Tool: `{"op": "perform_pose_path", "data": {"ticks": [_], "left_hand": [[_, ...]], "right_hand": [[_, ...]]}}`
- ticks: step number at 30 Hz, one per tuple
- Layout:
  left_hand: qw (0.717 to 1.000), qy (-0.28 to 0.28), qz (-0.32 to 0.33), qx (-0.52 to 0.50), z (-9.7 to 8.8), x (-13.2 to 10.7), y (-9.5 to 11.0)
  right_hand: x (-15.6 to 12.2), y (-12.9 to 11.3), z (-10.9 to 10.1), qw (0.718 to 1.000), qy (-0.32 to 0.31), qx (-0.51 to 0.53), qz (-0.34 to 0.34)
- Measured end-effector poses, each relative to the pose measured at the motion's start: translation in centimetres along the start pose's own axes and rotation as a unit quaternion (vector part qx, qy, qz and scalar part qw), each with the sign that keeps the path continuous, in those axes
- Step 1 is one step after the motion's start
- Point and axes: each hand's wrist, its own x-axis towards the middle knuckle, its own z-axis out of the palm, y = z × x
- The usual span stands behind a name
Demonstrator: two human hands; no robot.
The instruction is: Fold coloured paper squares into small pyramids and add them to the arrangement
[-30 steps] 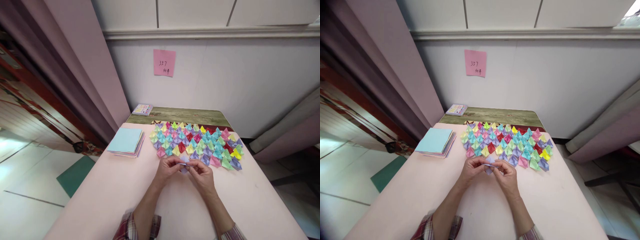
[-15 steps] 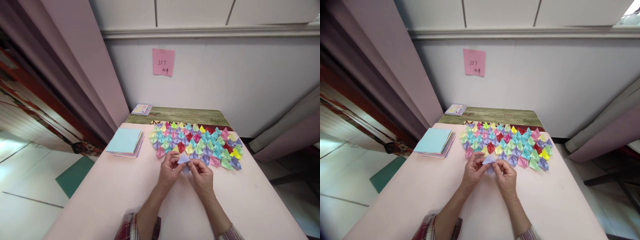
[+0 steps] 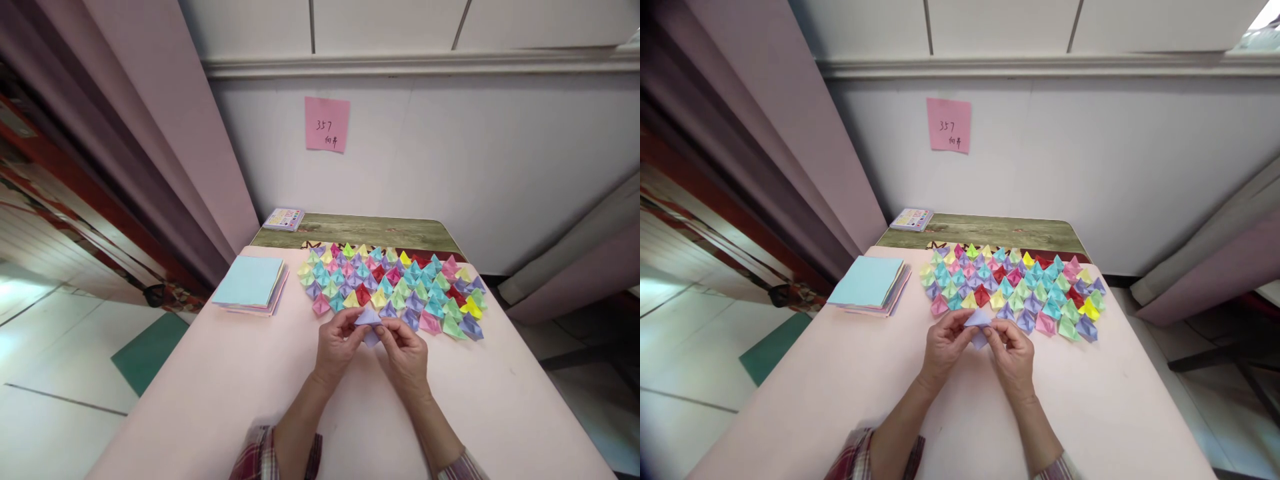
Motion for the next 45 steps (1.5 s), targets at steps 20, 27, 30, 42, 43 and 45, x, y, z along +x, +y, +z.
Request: {"op": "perform_pose_path", "data": {"ticks": [20, 27, 30, 42, 43, 45], "left_hand": [[0.998, -0.056, -0.004, 0.009, -0.4, 0.1, 1.1], [0.998, -0.036, -0.001, 0.041, 0.0, -0.2, 0.8], [0.999, -0.014, -0.012, 0.027, 0.3, -0.3, 0.3], [0.959, -0.009, -0.234, -0.158, -0.5, 0.5, -0.4], [0.961, -0.001, -0.229, -0.157, -0.5, 0.6, -0.3], [0.965, 0.005, -0.215, -0.148, -0.6, 0.7, -0.2]], "right_hand": [[-0.2, -0.4, 0.3, 0.997, 0.003, 0.041, 0.063], [-0.2, -1.5, 1.0, 0.991, 0.018, 0.105, 0.083], [-0.1, -1.6, 1.1, 0.988, 0.016, 0.117, 0.095], [0.1, -1.3, 0.8, 0.983, -0.009, 0.103, 0.150], [0.1, -1.2, 0.8, 0.982, -0.015, 0.100, 0.159], [0.2, -1.1, 0.5, 0.981, -0.027, 0.086, 0.174]]}}
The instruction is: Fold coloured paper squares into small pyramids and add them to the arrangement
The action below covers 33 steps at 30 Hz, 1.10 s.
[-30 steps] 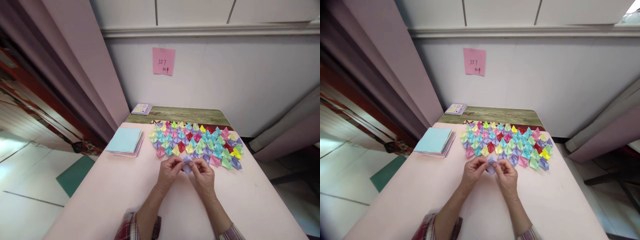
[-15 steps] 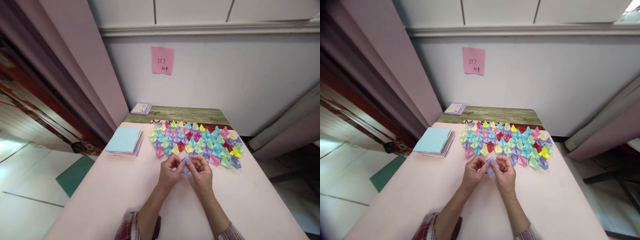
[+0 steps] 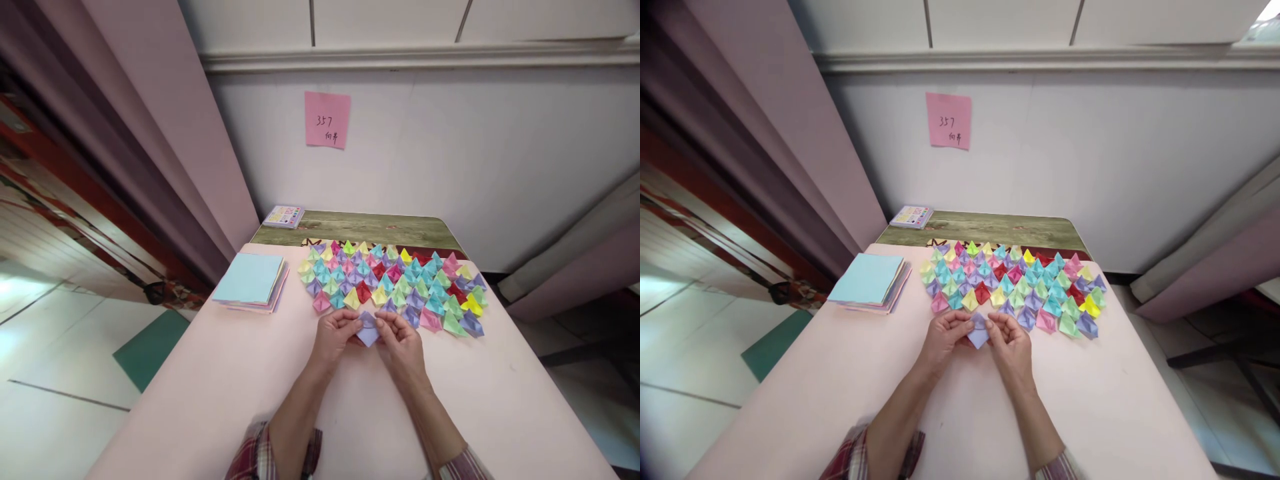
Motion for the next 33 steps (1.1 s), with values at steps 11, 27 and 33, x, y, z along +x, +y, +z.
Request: {"op": "perform_pose_path", "data": {"ticks": [11, 27, 33], "left_hand": [[0.999, -0.017, 0.028, 0.019, 0.2, 0.2, -0.3], [0.994, 0.015, 0.100, 0.039, 0.6, -0.1, -0.3], [0.998, 0.010, 0.062, -0.014, 0.6, 0.0, -0.2]], "right_hand": [[0.3, 0.2, -0.2, 0.999, 0.042, 0.016, 0.008], [-0.1, 0.0, 0.5, 0.998, 0.024, 0.044, 0.029], [0.3, -0.3, 0.1, 0.998, -0.028, 0.057, 0.023]]}}
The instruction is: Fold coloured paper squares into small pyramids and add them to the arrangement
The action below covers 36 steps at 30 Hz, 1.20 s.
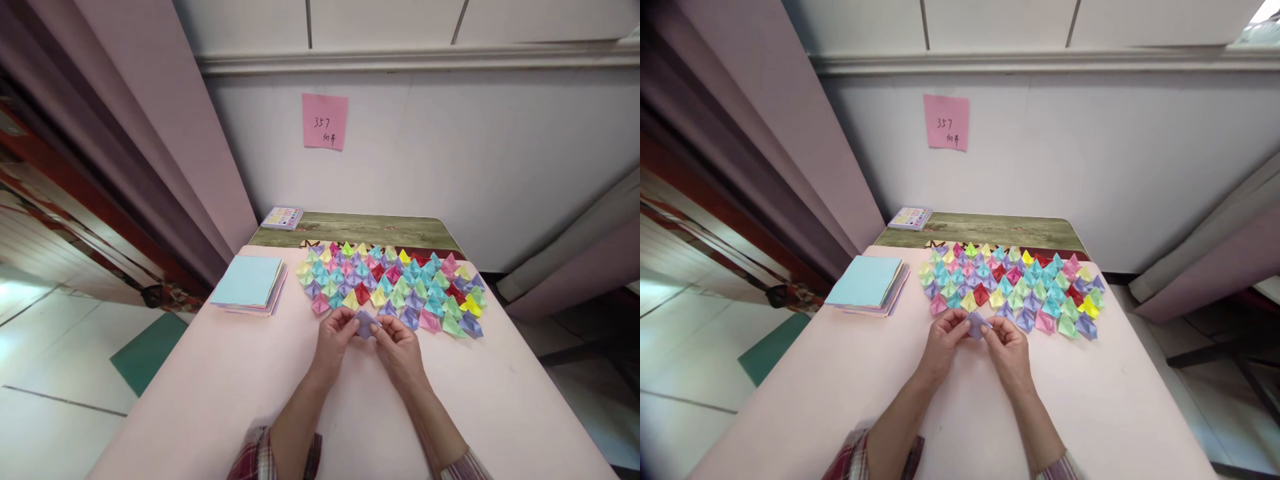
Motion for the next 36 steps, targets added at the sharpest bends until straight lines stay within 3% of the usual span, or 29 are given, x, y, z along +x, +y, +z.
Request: {"op": "perform_pose_path", "data": {"ticks": [10, 20, 25, 32, 36], "left_hand": [[0.999, 0.029, -0.030, 0.021, -0.1, 0.0, -0.2], [0.996, -0.056, -0.029, 0.069, -0.7, 0.3, -0.7], [0.995, -0.040, -0.088, 0.037, -0.5, 0.2, -0.5], [0.991, -0.071, -0.041, 0.106, -0.5, 0.0, -0.4], [0.992, -0.077, -0.076, 0.058, -0.1, -0.4, -0.5]], "right_hand": [[0.0, 1.0, -0.5, 0.998, 0.020, -0.004, 0.065], [-0.2, 0.3, -0.6, 0.996, -0.001, -0.088, 0.022], [-0.3, 0.2, -0.6, 0.995, 0.014, -0.094, 0.005], [-0.3, 0.1, -0.5, 0.997, -0.022, -0.069, 0.026], [-0.4, -0.2, -0.6, 0.996, 0.020, -0.092, -0.009]]}}
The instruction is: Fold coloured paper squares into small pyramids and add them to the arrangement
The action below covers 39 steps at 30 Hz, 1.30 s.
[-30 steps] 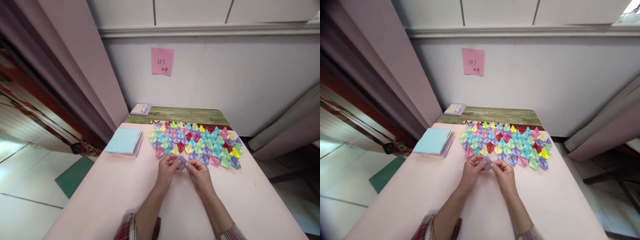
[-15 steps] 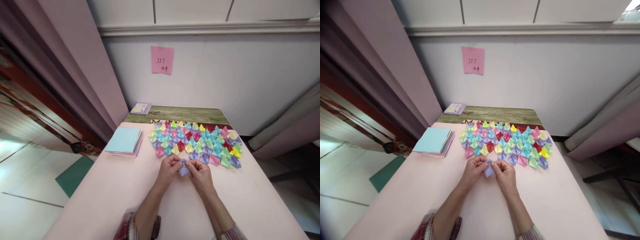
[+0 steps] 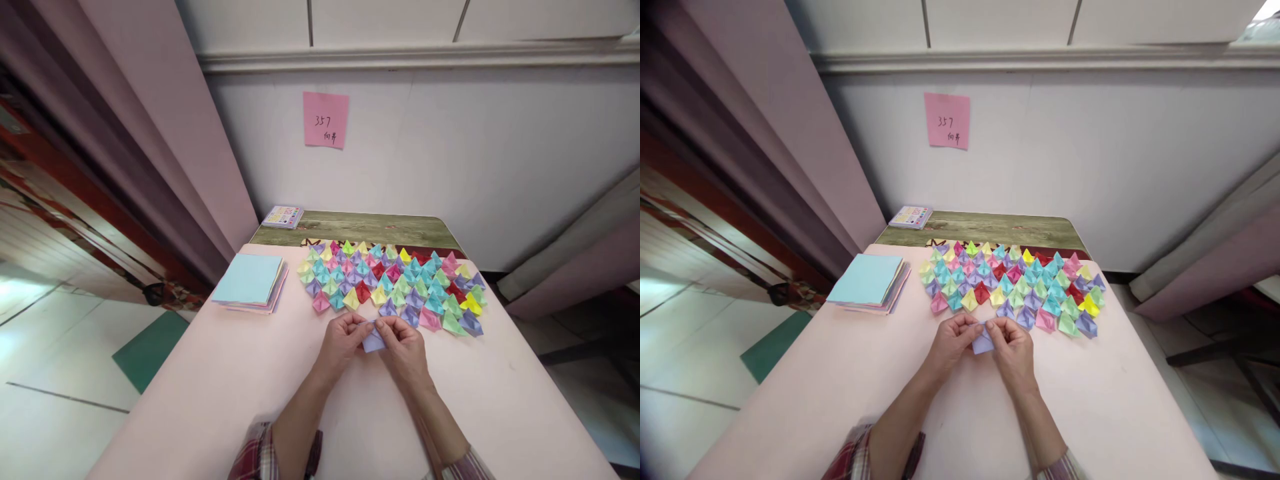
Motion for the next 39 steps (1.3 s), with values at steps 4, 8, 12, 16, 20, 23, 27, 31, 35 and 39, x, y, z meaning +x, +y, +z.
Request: {"op": "perform_pose_path", "data": {"ticks": [4, 8, 12, 16, 20, 23, 27, 31, 35, 39], "left_hand": [[0.997, -0.055, -0.046, 0.008, 0.0, -0.1, -0.2], [0.998, -0.049, -0.023, 0.015, -0.3, 0.1, -0.4], [1.000, 0.006, 0.012, -0.003, -0.7, 0.5, -0.1], [0.992, 0.102, 0.071, -0.030, -0.7, 0.8, 0.2], [0.989, 0.106, 0.074, -0.066, -0.2, 0.5, 0.2], [0.998, 0.040, 0.024, -0.048, 0.2, 0.3, 0.0], [0.997, 0.057, 0.025, -0.051, 0.1, 0.3, -0.1], [0.995, 0.077, 0.045, -0.034, -0.4, 0.5, 0.1], [0.996, 0.068, 0.053, -0.003, -0.7, 0.4, 0.3], [0.994, 0.053, 0.081, 0.050, -0.6, 0.2, 0.3]], "right_hand": [[-0.1, 0.0, 0.2, 0.999, 0.046, 0.012, 0.000], [0.2, 0.2, 0.1, 0.999, 0.029, 0.037, 0.004], [0.4, 0.4, -0.3, 0.998, 0.010, 0.053, 0.025], [0.3, 0.4, 0.1, 0.994, -0.025, 0.091, 0.048], [0.1, 0.2, 0.9, 0.993, 0.036, 0.100, 0.044], [0.0, 0.3, 1.1, 0.993, 0.061, 0.098, 0.028], [-0.2, 0.5, 1.1, 0.995, 0.014, 0.098, 0.028], [-0.2, 0.6, 1.2, 0.997, -0.036, 0.062, 0.032], [-0.2, 0.5, 0.9, 0.999, -0.007, 0.017, 0.030], [0.0, 0.3, 0.4, 0.999, 0.035, 0.024, 0.025]]}}
